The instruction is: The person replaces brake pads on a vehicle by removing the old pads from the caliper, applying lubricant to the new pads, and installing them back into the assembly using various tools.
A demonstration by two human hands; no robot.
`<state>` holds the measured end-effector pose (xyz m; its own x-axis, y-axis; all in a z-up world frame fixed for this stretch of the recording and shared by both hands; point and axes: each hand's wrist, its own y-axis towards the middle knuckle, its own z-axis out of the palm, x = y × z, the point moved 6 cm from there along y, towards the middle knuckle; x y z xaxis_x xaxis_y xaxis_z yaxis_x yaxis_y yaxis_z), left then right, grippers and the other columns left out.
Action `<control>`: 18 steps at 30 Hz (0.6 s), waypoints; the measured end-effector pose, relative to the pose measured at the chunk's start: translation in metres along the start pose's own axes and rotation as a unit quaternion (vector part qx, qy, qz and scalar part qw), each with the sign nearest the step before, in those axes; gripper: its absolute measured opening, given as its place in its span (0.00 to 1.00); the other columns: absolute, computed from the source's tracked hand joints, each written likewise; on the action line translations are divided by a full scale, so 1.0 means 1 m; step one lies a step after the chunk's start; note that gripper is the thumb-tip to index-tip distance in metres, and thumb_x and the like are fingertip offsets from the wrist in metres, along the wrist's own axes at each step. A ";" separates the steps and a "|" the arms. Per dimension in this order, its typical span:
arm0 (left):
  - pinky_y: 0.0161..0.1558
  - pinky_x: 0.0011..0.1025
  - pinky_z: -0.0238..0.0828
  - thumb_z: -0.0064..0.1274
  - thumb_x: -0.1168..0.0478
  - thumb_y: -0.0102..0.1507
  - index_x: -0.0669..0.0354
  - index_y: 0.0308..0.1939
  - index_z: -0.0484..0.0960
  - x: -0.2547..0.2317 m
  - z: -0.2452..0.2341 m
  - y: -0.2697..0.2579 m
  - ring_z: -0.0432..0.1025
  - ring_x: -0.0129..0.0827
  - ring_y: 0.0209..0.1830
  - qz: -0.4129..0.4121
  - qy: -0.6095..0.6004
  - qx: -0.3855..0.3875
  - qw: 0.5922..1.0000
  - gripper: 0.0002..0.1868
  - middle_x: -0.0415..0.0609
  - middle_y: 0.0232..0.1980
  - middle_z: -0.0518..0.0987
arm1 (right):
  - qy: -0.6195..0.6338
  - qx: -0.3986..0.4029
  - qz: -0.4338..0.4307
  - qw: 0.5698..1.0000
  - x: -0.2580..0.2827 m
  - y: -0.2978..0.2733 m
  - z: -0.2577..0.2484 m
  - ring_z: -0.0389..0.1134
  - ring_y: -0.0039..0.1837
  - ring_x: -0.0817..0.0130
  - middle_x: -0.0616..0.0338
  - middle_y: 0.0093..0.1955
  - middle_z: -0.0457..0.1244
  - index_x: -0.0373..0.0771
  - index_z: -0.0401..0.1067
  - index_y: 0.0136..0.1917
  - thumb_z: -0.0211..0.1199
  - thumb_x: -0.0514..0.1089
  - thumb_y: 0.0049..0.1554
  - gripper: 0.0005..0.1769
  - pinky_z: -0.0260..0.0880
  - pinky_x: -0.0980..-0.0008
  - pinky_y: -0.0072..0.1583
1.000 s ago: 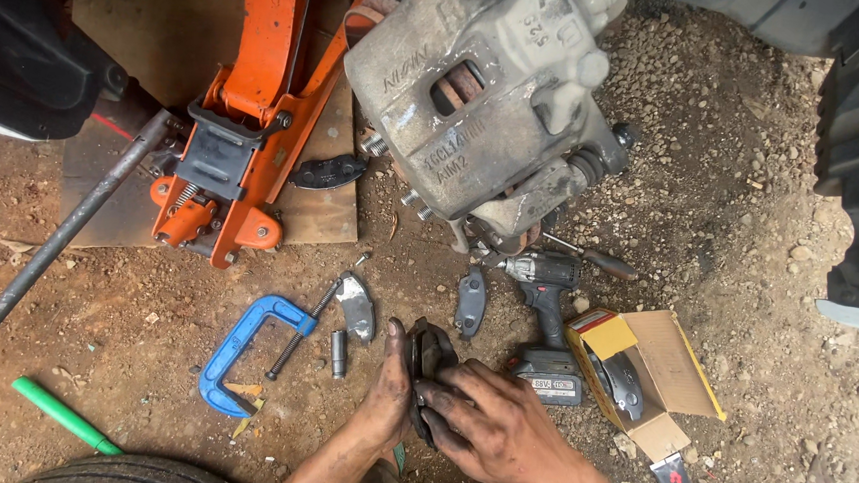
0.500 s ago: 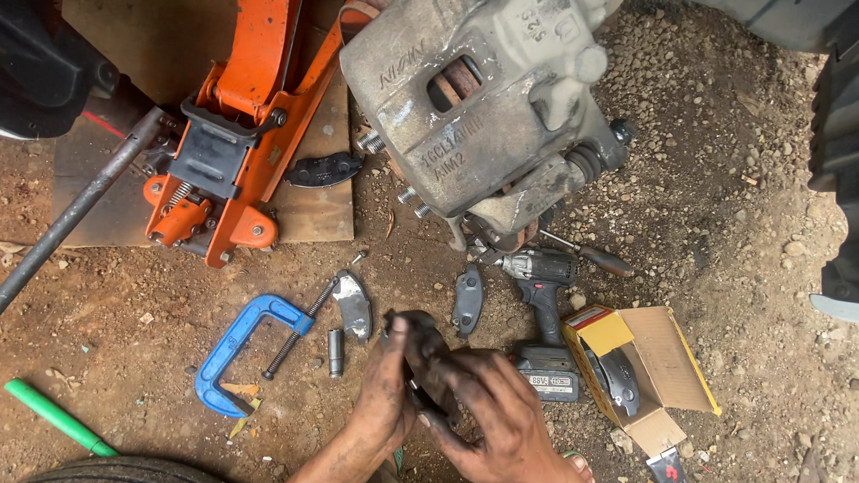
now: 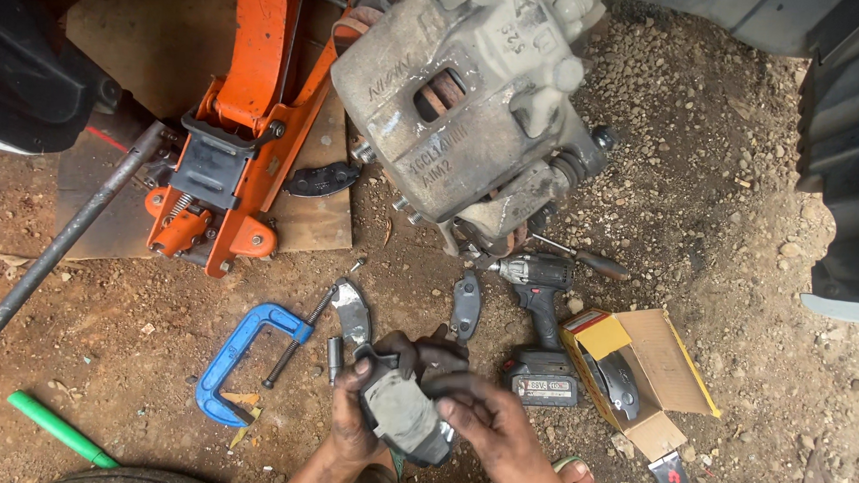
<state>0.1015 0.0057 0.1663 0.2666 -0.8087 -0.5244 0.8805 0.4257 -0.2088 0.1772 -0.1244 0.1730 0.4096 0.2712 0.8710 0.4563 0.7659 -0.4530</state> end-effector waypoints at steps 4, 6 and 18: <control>0.72 0.59 0.55 0.48 0.44 0.65 0.62 0.41 0.77 -0.008 0.026 -0.001 0.65 0.64 0.70 -0.040 -0.103 0.098 0.989 0.22 0.81 0.63 0.73 | 0.095 0.023 0.074 0.992 -0.015 -0.005 0.004 0.78 0.50 0.64 0.53 0.48 0.76 0.32 0.82 0.50 0.77 0.40 0.52 0.14 0.80 0.68 0.53; 0.71 0.60 0.59 0.47 0.45 0.66 0.69 0.47 0.79 -0.001 0.023 -0.006 0.64 0.63 0.72 -0.070 -0.145 0.123 0.979 0.26 0.74 0.68 0.71 | 0.161 0.038 0.102 0.981 -0.021 -0.008 0.007 0.75 0.47 0.65 0.51 0.45 0.73 0.29 0.79 0.49 0.78 0.34 0.50 0.14 0.77 0.70 0.48; 0.46 0.35 0.82 0.42 0.29 0.64 0.56 0.49 0.77 -0.034 0.041 0.017 0.79 0.34 0.45 -0.026 0.513 0.059 0.856 0.34 0.46 0.46 0.81 | 0.202 -0.005 -0.011 0.979 -0.028 -0.009 -0.013 0.78 0.47 0.51 0.40 0.47 0.75 0.21 0.75 0.55 0.75 0.40 0.54 0.22 0.81 0.56 0.52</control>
<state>0.1232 0.0239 0.2147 -0.2050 -0.0179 -0.9786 0.9303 0.3071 -0.2005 0.1717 -0.1463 0.1501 0.6780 -0.0002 0.7351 0.4759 0.7623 -0.4387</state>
